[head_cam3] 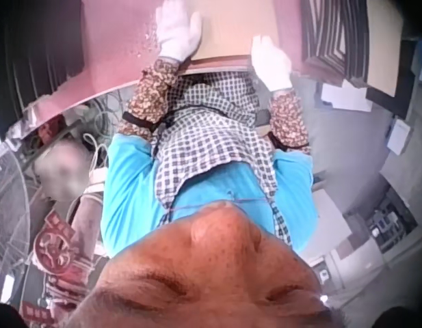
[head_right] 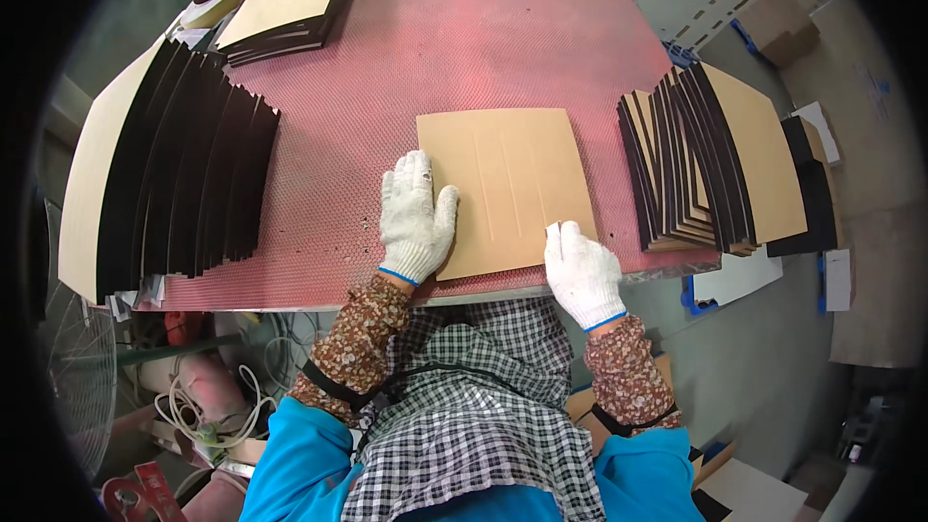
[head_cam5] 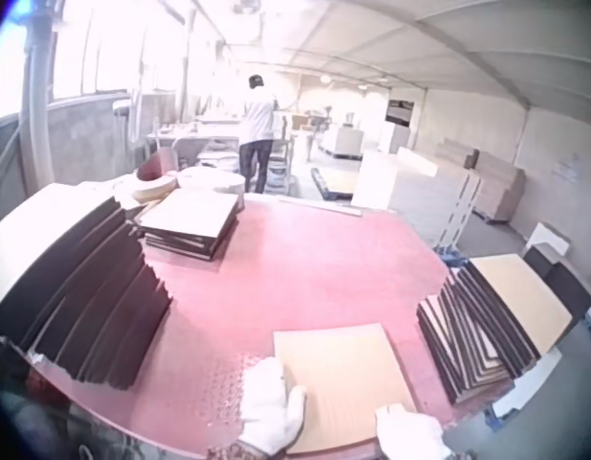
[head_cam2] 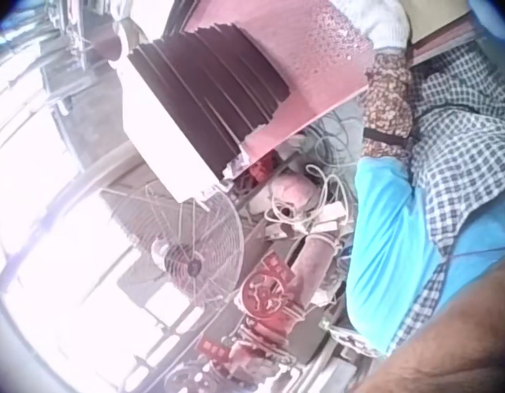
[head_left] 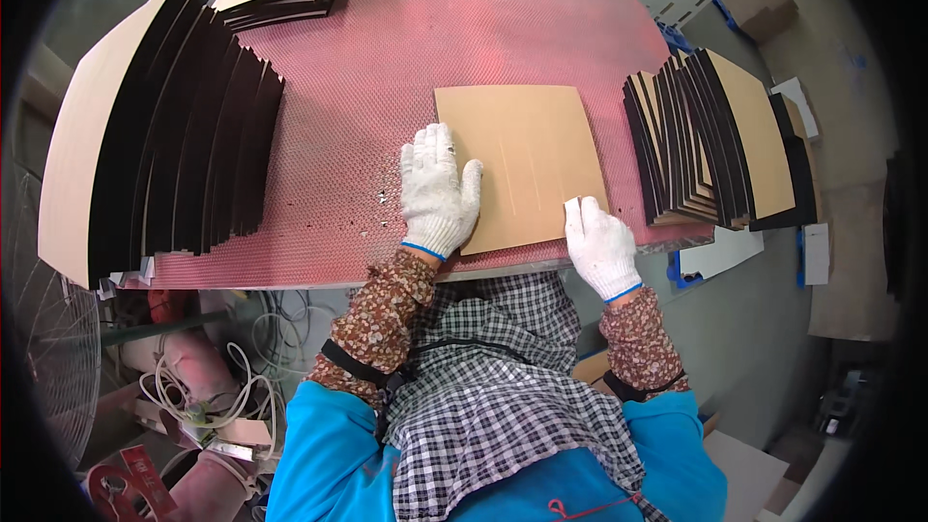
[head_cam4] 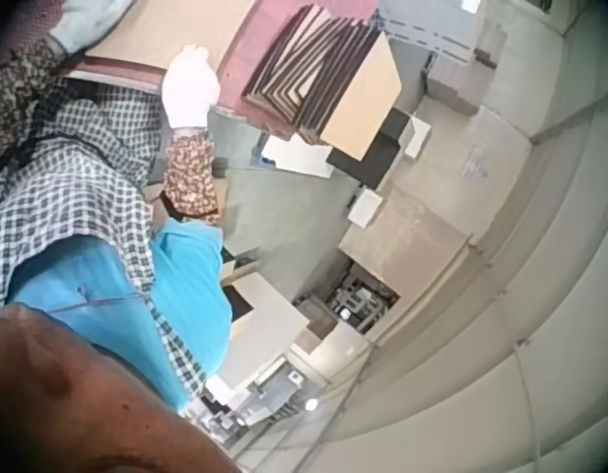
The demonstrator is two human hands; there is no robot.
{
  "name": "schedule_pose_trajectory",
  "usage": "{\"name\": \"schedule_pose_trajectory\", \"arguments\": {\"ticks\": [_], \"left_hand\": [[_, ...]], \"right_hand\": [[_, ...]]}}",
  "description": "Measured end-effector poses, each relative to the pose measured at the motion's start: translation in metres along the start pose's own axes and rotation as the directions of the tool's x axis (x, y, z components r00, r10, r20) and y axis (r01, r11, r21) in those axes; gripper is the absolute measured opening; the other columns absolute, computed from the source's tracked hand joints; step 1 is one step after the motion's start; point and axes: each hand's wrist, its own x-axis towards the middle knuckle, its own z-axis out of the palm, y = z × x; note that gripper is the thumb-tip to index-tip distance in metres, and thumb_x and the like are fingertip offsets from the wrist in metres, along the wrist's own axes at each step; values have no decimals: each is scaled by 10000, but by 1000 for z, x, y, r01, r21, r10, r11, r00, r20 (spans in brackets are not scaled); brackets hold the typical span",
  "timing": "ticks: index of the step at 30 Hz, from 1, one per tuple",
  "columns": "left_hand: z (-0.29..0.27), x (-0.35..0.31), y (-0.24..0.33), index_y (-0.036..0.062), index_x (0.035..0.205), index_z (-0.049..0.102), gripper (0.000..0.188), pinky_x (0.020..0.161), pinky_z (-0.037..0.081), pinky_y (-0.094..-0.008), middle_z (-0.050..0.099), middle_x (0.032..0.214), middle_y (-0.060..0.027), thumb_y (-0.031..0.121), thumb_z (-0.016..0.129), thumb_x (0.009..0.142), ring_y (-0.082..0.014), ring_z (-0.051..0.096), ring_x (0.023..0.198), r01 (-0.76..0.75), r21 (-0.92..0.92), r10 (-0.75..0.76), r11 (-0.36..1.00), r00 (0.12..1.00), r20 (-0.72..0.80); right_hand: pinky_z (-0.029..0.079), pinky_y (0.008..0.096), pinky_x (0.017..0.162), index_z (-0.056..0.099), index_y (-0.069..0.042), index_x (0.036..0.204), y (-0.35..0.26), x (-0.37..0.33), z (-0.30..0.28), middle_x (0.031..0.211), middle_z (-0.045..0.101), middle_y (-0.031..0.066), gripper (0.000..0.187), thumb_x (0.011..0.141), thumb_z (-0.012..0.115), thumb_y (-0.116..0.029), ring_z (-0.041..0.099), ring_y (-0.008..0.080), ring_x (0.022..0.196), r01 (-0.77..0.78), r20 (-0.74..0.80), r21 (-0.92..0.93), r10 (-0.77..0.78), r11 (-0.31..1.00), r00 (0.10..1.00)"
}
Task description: The recorder is assembling and stacking cardboard box components at a workbench in a factory setting.
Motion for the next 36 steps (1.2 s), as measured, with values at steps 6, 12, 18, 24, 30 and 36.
{"name": "schedule_pose_trajectory", "arguments": {"ticks": [6,12,18,24,30,36], "left_hand": [[-2,1,1,-99,1518,398,734,1277,189,-512,428,1560,-305,348,605,974,-422,353,1500,11,16,-12,1000,1000,26],[-1,0,1,-100,1520,395,735,1278,185,-511,427,1561,-306,338,614,971,-426,356,1499,21,6,-21,1000,999,25],[0,0,3,-101,1512,405,734,1277,193,-506,436,1557,-300,342,620,969,-418,363,1496,26,-8,-26,1000,1000,14],[2,0,0,-102,1508,409,731,1276,200,-502,440,1552,-299,343,618,967,-420,368,1491,32,-11,-32,999,999,-6],[2,0,0,-107,1508,403,731,1280,189,-499,432,1555,-303,353,601,976,-418,360,1495,30,-4,-30,1000,1000,-4],[1,2,2,-107,1513,397,731,1286,174,-490,421,1563,-304,360,587,985,-412,349,1505,46,-12,-45,999,999,24]], "right_hand": [[559,518,580,557,-68,971,12,53,21,717,682,179,269,1058,490,-314,704,379,666,110,-38,-76,-113,991,993],[573,535,626,574,-60,1008,17,129,34,829,716,206,277,1049,476,-315,723,398,748,167,-71,-65,-171,984,983],[578,565,737,609,-50,1034,20,159,38,869,729,227,325,1038,471,-345,723,432,818,159,-65,-57,-162,986,985],[570,557,706,596,-41,1034,8,100,16,845,716,240,329,1052,456,-338,717,434,798,-15,28,65,13,998,1000],[552,549,630,579,-47,995,13,3,-2,745,681,228,286,1063,489,-310,689,434,696,262,-5,-26,-262,965,965],[559,510,582,583,-71,978,-26,-14,-18,745,664,179,226,1053,521,-275,685,398,661,14,133,56,-21,998,991]]}}
